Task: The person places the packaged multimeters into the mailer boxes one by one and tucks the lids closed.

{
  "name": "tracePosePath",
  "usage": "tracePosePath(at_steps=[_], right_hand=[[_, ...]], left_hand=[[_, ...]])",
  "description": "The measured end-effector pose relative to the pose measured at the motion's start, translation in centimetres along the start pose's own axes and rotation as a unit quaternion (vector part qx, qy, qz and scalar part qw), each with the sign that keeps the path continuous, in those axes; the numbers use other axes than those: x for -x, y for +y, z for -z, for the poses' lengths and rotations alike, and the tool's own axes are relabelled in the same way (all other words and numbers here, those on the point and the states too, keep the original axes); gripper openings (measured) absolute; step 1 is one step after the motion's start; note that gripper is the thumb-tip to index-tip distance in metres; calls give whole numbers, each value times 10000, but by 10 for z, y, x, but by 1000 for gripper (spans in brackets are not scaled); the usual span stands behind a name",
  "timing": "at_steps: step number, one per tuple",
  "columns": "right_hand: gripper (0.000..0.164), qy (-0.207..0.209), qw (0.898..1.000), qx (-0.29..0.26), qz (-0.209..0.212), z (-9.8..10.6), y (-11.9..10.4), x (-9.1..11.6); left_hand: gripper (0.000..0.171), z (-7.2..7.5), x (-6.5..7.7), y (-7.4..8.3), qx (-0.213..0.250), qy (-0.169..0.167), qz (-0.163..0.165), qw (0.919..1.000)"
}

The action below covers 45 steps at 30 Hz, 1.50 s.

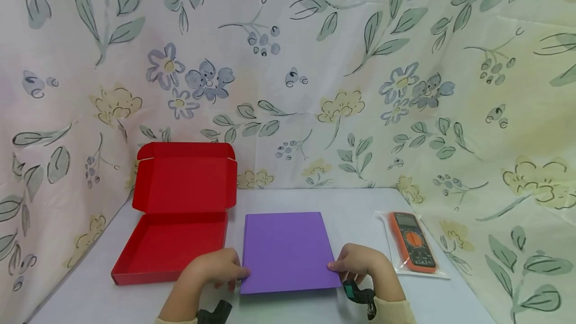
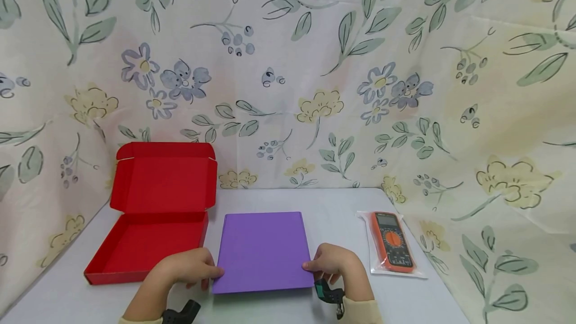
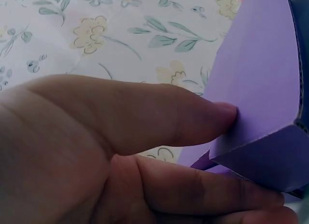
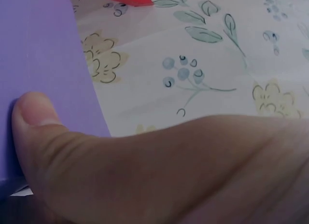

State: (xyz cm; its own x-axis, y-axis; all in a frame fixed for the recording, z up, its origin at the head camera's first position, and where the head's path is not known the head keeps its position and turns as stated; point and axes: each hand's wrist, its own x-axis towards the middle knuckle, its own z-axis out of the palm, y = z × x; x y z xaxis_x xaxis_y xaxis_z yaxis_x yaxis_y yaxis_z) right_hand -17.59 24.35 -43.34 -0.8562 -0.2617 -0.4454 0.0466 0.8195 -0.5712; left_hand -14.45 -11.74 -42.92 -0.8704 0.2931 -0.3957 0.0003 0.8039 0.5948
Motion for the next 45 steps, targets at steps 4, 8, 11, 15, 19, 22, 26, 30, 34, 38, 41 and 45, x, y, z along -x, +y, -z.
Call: tracePosePath(at_steps=[4, 8, 11, 15, 19, 22, 26, 30, 34, 38, 41, 45], right_hand=[[34, 0, 10000, 24, 7, 0, 1, -1], [34, 39, 10000, 7, -32, 0, 1, -1], [35, 74, 10000, -11, -27, 0, 2, 0], [34, 84, 9999, -102, 4, 0, 3, 1], [34, 40, 9997, -247, 52, 0, 7, -1], [35, -3, 9994, -324, 107, -1, 10, -3], [36, -46, 9992, -357, 189, 0, 12, -4], [36, -55, 9991, -363, 234, 2, 11, -6], [36, 82, 9987, -492, 129, 2, 9, -8], [38, 289, 9970, -722, 34, 0, 8, -10], [38, 421, 9961, -767, 83, -2, 8, -12], [36, 720, 9945, -757, 78, -4, 9, -16]], left_hand=[[28, 1, 0, 0, 13, -7, -78, 10000], [28, 1, 0, 0, 43, -25, -147, 9999], [28, 1, -1, 0, 63, -32, -162, 9998], [28, 1, -1, 0, 73, -40, -158, 9998], [29, 0, -1, -2, 170, -80, -220, 9996], [28, 0, 0, -5, 310, -145, -268, 9991], [27, 0, 0, -8, 513, -255, -372, 9977], [27, 2, -2, -12, 640, -310, -487, 9963], [27, 1, -6, -14, 676, -177, -495, 9963], [27, -2, -12, -10, 706, 219, -232, 9970], [26, -6, -15, -5, 791, 537, 22, 9954], [27, -10, -17, 3, 820, 789, 120, 9934]])
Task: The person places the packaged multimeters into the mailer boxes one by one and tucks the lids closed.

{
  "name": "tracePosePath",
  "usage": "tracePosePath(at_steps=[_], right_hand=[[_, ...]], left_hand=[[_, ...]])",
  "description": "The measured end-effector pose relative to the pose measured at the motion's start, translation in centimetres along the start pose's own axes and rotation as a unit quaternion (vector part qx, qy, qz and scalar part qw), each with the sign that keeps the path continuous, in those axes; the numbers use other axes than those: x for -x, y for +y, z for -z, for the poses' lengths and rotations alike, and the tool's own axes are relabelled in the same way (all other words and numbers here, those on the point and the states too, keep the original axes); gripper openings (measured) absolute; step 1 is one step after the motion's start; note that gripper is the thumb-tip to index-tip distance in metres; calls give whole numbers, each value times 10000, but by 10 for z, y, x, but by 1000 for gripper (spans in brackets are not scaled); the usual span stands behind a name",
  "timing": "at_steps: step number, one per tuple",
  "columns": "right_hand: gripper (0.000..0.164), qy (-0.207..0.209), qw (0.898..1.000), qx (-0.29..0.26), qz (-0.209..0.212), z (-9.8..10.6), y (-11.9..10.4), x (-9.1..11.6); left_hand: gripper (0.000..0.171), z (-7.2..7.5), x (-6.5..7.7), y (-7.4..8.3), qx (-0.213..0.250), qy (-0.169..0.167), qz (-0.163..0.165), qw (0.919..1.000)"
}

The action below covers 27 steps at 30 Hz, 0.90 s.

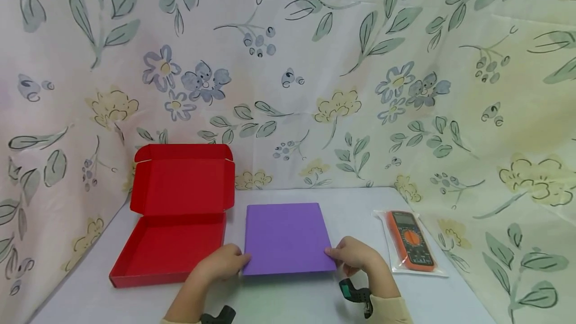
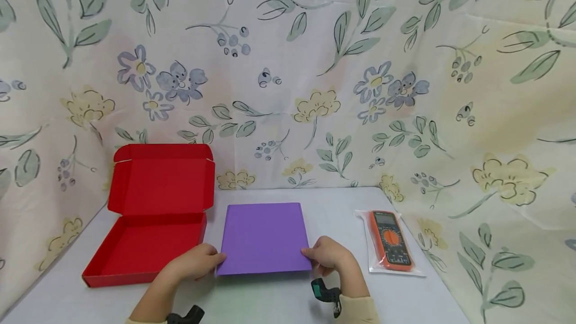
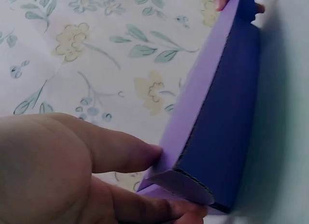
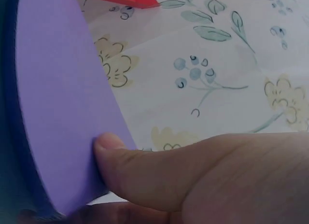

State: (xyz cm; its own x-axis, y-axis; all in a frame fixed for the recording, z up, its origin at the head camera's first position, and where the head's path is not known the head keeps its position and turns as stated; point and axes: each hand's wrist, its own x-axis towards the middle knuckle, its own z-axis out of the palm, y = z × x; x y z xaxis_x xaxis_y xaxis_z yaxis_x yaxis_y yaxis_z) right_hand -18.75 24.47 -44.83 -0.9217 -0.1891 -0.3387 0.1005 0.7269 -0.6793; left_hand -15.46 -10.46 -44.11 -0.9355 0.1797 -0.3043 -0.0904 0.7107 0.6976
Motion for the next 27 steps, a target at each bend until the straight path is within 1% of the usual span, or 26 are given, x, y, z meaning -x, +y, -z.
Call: tracePosePath(at_steps=[3, 6, 8, 11, 14, 20, 25, 27], right_hand=[[35, 308, 9995, -18, -96, -2, 0, -3], [36, 533, 9984, -88, -142, -4, -1, -6], [37, 602, 9980, -161, -114, -6, -3, -8], [39, 648, 9977, -199, 3, -9, -5, -9], [40, 687, 9975, -171, 64, -10, -7, -9], [42, 769, 9970, -89, 21, -9, -8, -9], [42, 651, 9978, -88, 20, -8, -7, -9], [39, 527, 9986, -21, 42, -7, -6, -8]], left_hand=[[32, -4, -2, 3, 18, 87, 54, 9999], [36, -8, -6, 3, 102, 230, 207, 9995], [39, -11, -9, 3, 131, 384, 318, 9987], [41, -14, -11, 3, 126, 658, 362, 9971], [40, -17, -13, 4, 102, 818, 382, 9959], [39, -18, -11, 8, 52, 847, 413, 9955], [40, -15, -9, 8, 22, 807, 504, 9955], [38, -13, -9, 8, 30, 751, 471, 9961]])
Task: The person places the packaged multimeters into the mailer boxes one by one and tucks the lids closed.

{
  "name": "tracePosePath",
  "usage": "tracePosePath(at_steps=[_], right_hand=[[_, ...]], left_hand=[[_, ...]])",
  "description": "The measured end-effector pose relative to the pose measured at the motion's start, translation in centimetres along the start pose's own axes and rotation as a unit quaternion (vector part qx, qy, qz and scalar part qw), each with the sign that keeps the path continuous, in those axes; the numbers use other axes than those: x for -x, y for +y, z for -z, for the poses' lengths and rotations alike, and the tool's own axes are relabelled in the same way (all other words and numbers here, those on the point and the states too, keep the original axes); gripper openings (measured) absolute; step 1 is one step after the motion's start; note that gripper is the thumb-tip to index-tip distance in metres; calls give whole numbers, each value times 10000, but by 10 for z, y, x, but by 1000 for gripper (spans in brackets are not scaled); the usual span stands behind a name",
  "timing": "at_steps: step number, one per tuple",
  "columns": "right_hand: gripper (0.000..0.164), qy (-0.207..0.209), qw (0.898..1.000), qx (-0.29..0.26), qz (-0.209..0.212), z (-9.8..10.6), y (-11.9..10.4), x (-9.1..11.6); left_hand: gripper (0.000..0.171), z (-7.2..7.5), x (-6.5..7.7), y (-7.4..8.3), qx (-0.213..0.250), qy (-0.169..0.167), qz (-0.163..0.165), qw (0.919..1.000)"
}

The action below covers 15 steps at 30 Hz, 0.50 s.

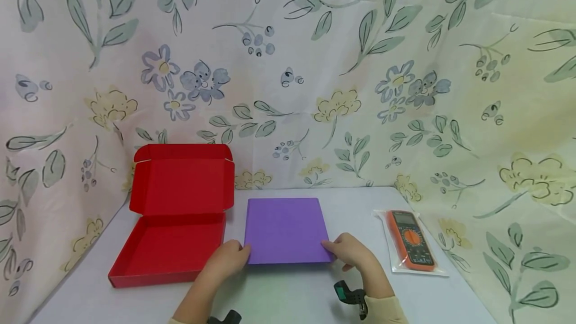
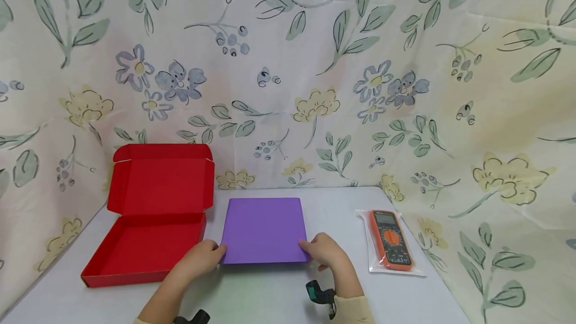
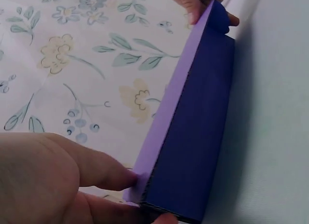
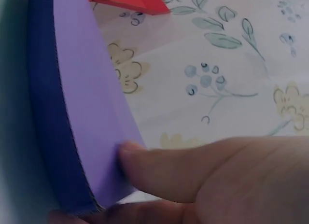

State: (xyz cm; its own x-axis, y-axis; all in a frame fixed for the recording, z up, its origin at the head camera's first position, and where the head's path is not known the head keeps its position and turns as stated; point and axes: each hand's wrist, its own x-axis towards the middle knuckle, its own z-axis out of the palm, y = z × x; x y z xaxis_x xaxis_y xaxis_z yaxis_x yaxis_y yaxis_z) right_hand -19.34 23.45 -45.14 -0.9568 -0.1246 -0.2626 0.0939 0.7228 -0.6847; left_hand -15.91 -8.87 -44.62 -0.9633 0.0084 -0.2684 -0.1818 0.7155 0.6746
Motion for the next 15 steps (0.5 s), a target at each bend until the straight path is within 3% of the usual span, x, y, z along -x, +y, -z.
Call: tracePosePath(at_steps=[7, 11, 15], right_hand=[[25, -467, 9982, 228, 285, 4, 3, 3], [27, -427, 9978, 295, 406, 2, 3, 3], [25, -297, 9978, 459, 363, 1, 2, 4]], left_hand=[[29, 8, 1, -4, 11, -322, -270, 9991], [26, 9, 1, -5, -54, -368, -403, 9985], [31, 8, 0, -4, -239, -324, -259, 9989]])
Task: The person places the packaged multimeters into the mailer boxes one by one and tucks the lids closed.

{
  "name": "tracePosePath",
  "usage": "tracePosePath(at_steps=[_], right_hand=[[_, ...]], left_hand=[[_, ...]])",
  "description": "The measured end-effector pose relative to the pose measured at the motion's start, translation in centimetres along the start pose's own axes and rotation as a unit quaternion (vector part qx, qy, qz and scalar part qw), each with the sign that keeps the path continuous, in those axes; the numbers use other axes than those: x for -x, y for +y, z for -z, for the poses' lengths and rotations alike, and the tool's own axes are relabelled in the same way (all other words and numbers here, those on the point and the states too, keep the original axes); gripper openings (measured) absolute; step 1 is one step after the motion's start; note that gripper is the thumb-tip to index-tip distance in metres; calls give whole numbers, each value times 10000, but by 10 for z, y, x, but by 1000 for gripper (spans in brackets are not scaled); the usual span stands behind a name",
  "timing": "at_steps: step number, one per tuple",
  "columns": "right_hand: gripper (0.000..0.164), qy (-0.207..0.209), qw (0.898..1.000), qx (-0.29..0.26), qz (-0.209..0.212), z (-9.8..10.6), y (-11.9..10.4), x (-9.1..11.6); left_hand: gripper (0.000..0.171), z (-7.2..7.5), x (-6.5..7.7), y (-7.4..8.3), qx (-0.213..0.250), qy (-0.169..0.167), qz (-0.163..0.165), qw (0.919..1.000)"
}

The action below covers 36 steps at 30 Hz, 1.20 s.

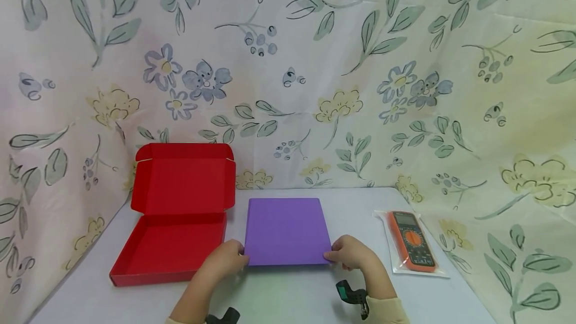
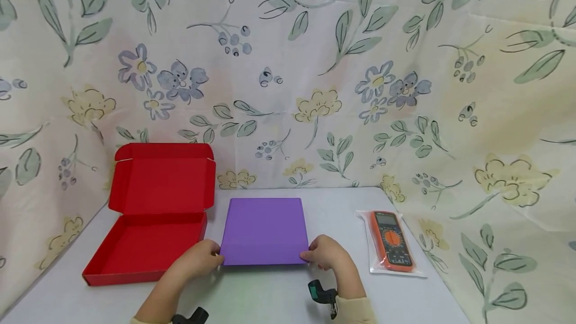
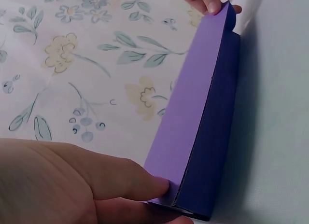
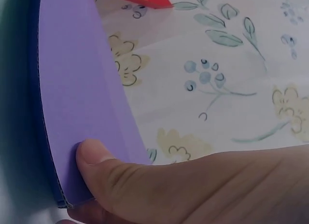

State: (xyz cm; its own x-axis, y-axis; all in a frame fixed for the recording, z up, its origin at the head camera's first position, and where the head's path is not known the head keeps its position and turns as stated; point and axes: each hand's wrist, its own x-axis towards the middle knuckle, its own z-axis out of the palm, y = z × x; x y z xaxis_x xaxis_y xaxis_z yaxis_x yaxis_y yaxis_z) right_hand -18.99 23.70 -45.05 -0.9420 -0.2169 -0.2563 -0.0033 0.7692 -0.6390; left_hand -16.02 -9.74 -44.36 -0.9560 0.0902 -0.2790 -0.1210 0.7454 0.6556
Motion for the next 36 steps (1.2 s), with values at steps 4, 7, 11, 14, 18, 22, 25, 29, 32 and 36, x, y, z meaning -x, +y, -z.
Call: tracePosePath(at_steps=[4, 7, 11, 14, 18, 22, 25, 29, 32, 36], right_hand=[[31, 278, 9992, 212, -200, 5, -4, 4], [48, 626, 9974, 309, -191, 10, -7, 6], [57, 812, 9961, 278, 221, 10, -9, 5], [61, 692, 9961, 280, 466, 7, -11, 4], [65, 606, 9953, 467, 593, 2, -13, 2], [67, 657, 9947, 550, 577, 0, -14, 1], [64, 716, 9940, 581, 581, 0, -16, 0], [60, 765, 9929, 692, 591, -1, -19, 0], [57, 768, 9927, 725, 576, -2, -21, 0], [52, 801, 9920, 787, 568, -3, -21, -1]], left_hand=[[39, 1, 2, 4, -478, 319, 92, 9983], [47, 4, 6, 10, -703, 664, 12, 9953], [60, 4, 7, 15, -594, 796, -257, 9947], [65, 2, 5, 15, -682, 711, -478, 9940], [64, -3, 1, 12, -894, 594, -621, 9923], [62, -5, -1, 9, -906, 592, -626, 9921], [60, -5, -2, 8, -849, 638, -681, 9920], [58, -5, -4, 6, -841, 683, -794, 9909], [56, -6, -5, 5, -866, 681, -803, 9907], [53, -7, -6, 4, -913, 696, -780, 9903]])
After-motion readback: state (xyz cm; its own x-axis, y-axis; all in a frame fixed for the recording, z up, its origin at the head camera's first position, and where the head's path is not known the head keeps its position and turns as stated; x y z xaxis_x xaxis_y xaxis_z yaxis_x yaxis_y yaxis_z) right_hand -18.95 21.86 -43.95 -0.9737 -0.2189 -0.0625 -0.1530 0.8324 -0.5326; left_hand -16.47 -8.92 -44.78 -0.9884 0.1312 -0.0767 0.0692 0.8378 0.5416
